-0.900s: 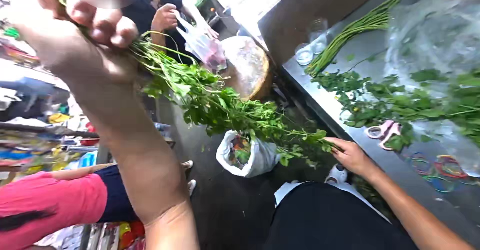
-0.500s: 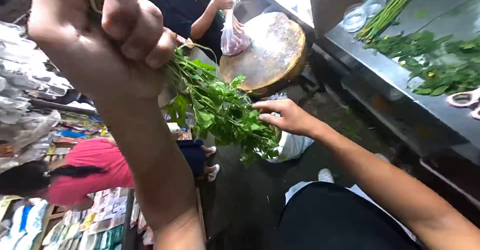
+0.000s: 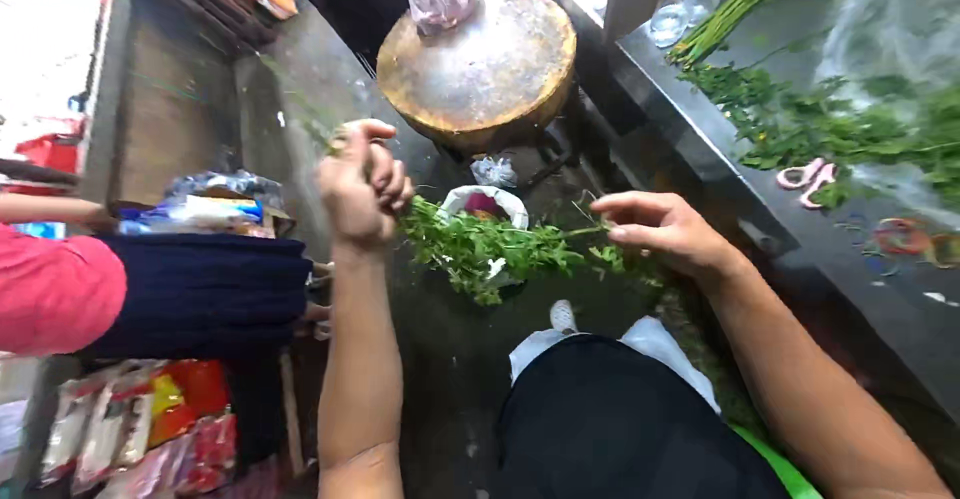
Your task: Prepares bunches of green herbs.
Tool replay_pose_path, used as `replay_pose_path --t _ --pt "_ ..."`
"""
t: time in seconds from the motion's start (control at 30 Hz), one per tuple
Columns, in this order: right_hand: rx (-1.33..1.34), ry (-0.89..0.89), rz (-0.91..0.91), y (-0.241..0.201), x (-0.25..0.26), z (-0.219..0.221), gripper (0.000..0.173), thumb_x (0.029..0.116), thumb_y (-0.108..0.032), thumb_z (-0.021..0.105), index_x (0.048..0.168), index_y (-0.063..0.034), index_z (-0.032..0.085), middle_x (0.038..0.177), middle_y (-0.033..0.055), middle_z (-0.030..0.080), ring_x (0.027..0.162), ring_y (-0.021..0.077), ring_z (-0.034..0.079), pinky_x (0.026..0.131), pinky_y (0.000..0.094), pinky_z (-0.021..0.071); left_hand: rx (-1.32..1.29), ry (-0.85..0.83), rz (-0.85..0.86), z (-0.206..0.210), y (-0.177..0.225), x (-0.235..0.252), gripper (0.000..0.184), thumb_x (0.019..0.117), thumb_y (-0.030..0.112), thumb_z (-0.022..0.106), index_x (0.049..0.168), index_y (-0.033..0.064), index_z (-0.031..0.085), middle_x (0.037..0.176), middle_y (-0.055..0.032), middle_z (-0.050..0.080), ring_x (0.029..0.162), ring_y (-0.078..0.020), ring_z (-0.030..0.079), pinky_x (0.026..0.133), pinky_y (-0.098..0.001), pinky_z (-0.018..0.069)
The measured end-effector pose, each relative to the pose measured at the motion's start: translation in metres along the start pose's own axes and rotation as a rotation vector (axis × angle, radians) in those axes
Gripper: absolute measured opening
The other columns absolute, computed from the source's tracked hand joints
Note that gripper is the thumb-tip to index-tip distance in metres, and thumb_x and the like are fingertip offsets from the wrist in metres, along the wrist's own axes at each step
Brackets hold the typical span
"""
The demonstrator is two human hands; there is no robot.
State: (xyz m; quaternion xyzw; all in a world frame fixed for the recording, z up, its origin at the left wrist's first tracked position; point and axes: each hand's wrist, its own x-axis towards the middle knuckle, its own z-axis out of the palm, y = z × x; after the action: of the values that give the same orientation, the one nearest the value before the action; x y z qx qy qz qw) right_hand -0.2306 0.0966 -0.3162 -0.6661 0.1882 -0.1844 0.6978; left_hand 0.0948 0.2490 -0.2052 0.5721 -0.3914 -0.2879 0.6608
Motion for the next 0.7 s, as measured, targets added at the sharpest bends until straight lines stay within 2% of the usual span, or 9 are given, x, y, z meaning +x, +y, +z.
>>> replay_pose_path --t 0.07,0.1,0.13,0.2,0.27,0.33,0.5,0.6,0.7 --pt "-0.095 -0.017 0.095 0.012 -0.016 -0.021 0.028 0.0944 -0.017 0.067 0.121 -0.0107 0.072 0.094 -0.0025 0.072 0.074 0.0035 0.063 0.066 0.0219 0.0539 -0.002 0.017 -0.050 0.015 -0.036 -0.005 0.043 0.1117 0.028 0.023 0.108 0.0150 0.063 0.053 0.0124 0.041 0.041 -0.0023 0.038 0.041 -0.0207 0.0399" --pt "-0.192 -0.021 0.149 0.019 -0.027 -0.037 0.029 0.0968 -0.017 0.066 0.124 -0.0083 0.071 0.104 0.0000 0.073 0.084 0.0060 0.066 0.076 0.0264 0.0569 -0.022 0.024 -0.068 0.021 -0.054 -0.005 0.042 0.1114 0.027 0.024 0.109 0.0121 0.063 0.053 0.0113 0.041 0.040 -0.0026 0.038 0.040 -0.0204 0.0388" --pt "-0.249 -0.007 0.181 0.023 -0.045 -0.053 0.031 0.0966 -0.018 0.064 0.124 -0.0067 0.070 0.104 -0.0007 0.073 0.085 0.0051 0.065 0.077 0.0262 0.0560 -0.055 0.044 -0.091 0.023 -0.069 -0.004 0.042 0.1116 0.026 0.024 0.110 0.0115 0.063 0.054 0.0106 0.040 0.040 -0.0029 0.037 0.040 -0.0198 0.0380" --pt "-0.263 0.039 0.200 0.018 -0.093 -0.082 0.031 0.0931 -0.021 0.063 0.120 -0.0073 0.071 0.096 -0.0066 0.072 0.078 0.0006 0.064 0.071 0.0219 0.0548 -0.146 0.139 -0.132 0.023 -0.091 -0.004 0.043 0.1114 0.026 0.022 0.107 0.0146 0.063 0.053 0.0112 0.038 0.040 -0.0027 0.035 0.041 -0.0194 0.0366" --pt "-0.185 0.144 0.194 0.011 -0.148 -0.104 0.027 0.0897 -0.028 0.068 0.113 -0.0162 0.075 0.091 -0.0100 0.073 0.077 0.0007 0.065 0.070 0.0219 0.0562 -0.219 0.213 -0.174 0.028 -0.102 -0.008 0.043 0.1126 0.029 0.021 0.106 0.0166 0.062 0.054 0.0114 0.037 0.041 -0.0031 0.034 0.042 -0.0196 0.0359" --pt "-0.089 0.253 0.177 0.011 -0.195 -0.123 0.024 0.0906 -0.033 0.072 0.113 -0.0255 0.077 0.092 -0.0112 0.074 0.075 0.0010 0.067 0.067 0.0203 0.0567 -0.255 0.221 -0.201 0.042 -0.105 -0.013 0.044 0.1130 0.030 0.020 0.105 0.0177 0.061 0.055 0.0116 0.037 0.041 -0.0033 0.033 0.042 -0.0196 0.0356" --pt "0.063 0.655 0.193 0.011 -0.286 -0.166 0.023 0.0957 -0.018 0.057 0.117 -0.0220 0.066 0.081 -0.0101 0.068 0.055 -0.0006 0.055 0.048 0.0156 0.0475 -0.230 0.119 -0.207 0.065 -0.113 -0.010 0.048 0.1126 0.034 0.015 0.105 0.0220 0.061 0.056 0.0136 0.037 0.043 -0.0026 0.034 0.044 -0.0196 0.0369" --pt "0.135 0.914 0.204 0.013 -0.334 -0.186 0.021 0.1016 -0.012 0.044 0.116 -0.0168 0.058 0.077 -0.0077 0.064 0.053 0.0008 0.051 0.048 0.0167 0.0447 -0.235 0.059 -0.183 0.059 -0.116 -0.005 0.049 0.1116 0.037 0.014 0.103 0.0258 0.060 0.057 0.0150 0.038 0.046 -0.0018 0.036 0.047 -0.0189 0.0371" --pt "0.239 1.131 0.182 0.014 -0.373 -0.206 0.022 0.1071 -0.011 0.039 0.121 -0.0150 0.056 0.083 -0.0049 0.062 0.061 0.0027 0.054 0.055 0.0175 0.0460 -0.358 -0.274 -0.138 0.068 -0.101 -0.007 0.048 0.1108 0.026 0.007 0.106 0.0193 0.054 0.063 0.0123 0.046 0.053 0.0011 0.048 0.054 -0.0134 0.0436"
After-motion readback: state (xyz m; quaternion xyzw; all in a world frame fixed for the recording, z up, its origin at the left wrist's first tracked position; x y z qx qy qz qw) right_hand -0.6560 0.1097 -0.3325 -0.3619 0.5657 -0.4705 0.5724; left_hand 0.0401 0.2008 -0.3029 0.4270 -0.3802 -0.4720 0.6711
